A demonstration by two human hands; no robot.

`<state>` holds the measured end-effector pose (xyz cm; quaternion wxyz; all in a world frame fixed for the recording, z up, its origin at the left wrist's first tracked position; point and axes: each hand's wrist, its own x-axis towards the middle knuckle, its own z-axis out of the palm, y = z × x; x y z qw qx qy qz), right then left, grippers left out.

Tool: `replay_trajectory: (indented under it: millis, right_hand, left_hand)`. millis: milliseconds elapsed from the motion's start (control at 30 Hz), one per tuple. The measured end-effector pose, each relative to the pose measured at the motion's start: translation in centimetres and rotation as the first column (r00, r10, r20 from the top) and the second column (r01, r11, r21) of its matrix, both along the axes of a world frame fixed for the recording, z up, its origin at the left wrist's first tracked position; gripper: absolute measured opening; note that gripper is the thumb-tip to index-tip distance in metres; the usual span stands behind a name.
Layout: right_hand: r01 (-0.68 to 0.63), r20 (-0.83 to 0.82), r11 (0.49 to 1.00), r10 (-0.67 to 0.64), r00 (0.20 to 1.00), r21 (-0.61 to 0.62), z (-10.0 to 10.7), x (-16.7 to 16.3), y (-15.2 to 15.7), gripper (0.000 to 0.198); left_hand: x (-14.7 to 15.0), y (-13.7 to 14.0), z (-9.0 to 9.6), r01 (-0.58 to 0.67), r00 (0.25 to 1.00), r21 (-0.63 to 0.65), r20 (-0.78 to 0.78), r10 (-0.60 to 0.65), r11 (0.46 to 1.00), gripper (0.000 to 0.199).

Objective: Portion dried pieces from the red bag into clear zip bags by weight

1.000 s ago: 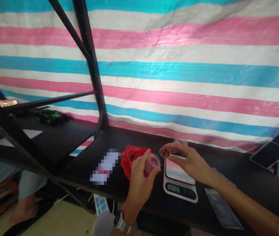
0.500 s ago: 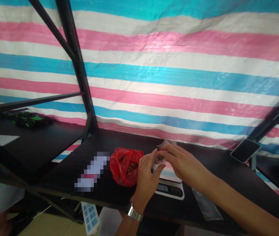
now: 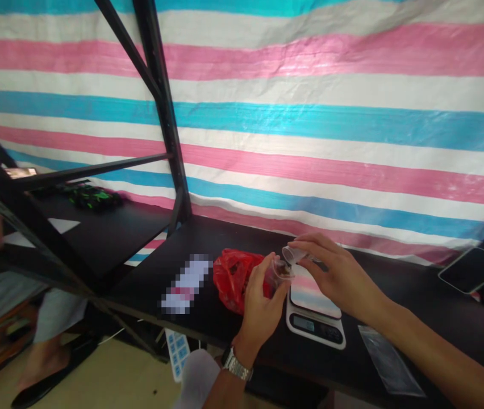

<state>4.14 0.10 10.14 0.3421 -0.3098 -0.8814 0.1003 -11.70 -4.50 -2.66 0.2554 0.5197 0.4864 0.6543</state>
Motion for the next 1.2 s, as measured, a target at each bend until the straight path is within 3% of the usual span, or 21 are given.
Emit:
replay_trajectory:
  millis: [67, 167, 267, 333, 533, 667, 767, 900, 1000, 1067, 1133, 1200]
  right_hand:
    - [-0.016, -0.152, 0.977, -0.018, 0.988, -0.214, -0.5, -0.6, 0.0, 0.027]
    - [-0.108, -0.298, 0.825, -0.076, 0.951, -0.555, -1.7, -1.6, -0.4, 0.034]
    - [-0.150, -0.381, 0.691, -0.194, 0.904, -0.707, -3.3, -2.5, -0.8, 0.042]
    - [-0.147, -0.407, 0.661, -0.258, 0.876, -0.736, -4.2, -3.1, -0.9, 0.045]
    - [-0.030, -0.388, 0.706, -0.353, 0.852, -0.708, -4.2, -4.0, -1.0, 0.052]
    - [-0.005, -0.389, 0.739, -0.350, 0.852, -0.674, -3.6, -4.1, -1.5, 0.052]
    - [-0.011, -0.372, 0.732, -0.333, 0.866, -0.681, -3.5, -4.1, -1.9, 0.052]
    - [-0.058, -0.405, 0.723, -0.316, 0.858, -0.688, -3.3, -3.7, -2.1, 0.053]
    - [0.020, -0.426, 0.810, -0.330, 0.842, -0.586, -3.5, -3.4, -1.2, 0.046]
    - [0.113, -0.329, 0.878, -0.289, 0.899, -0.464, -4.0, -3.8, -0.2, 0.036]
    - [0.156, -0.093, 0.935, -0.194, 0.976, -0.319, -4.8, -4.8, 0.8, 0.027]
    - [0.127, 0.214, 0.976, -0.088, 0.973, -0.175, -5.4, -6.4, 1.6, 0.028]
  left_hand:
    - [-0.1, -0.5, 0.0, 0.020, 0.999, -0.012, 0.030, -0.020, 1.000, 0.051]
    - [-0.3, -0.8, -0.3, -0.002, 0.997, -0.026, 0.080, 0.004, 1.000, 0.052]
    - [-0.5, -0.7, -0.8, -0.023, 0.996, -0.034, 0.082, 0.026, 0.999, 0.058]
    - [-0.6, -0.6, -1.1, -0.016, 0.999, -0.029, 0.044, 0.017, 0.999, 0.064]
    - [-0.8, -0.4, -1.2, -0.002, 0.999, -0.031, 0.038, 0.004, 1.000, 0.064]
    - [-0.8, -0.4, -0.7, 0.046, 0.998, -0.025, 0.040, -0.045, 0.999, 0.069]
    - [-0.4, -0.3, -0.2, 0.095, 0.992, -0.035, 0.090, -0.091, 0.995, 0.080]
    - [-0.7, -0.5, 0.6, 0.082, 0.975, -0.052, 0.211, -0.069, 0.995, 0.065]
    - [-2.5, -1.0, 1.0, -0.113, 0.974, 0.017, 0.200, 0.108, 0.993, 0.054]
    - [-4.2, -1.3, 1.0, -0.294, 0.942, 0.066, 0.189, 0.277, 0.954, 0.053]
    - [-5.8, -1.4, 0.8, -0.429, 0.880, 0.018, 0.232, 0.414, 0.903, 0.051]
    - [-6.8, -1.4, 0.3, -0.508, 0.820, -0.112, 0.239, 0.520, 0.854, 0.047]
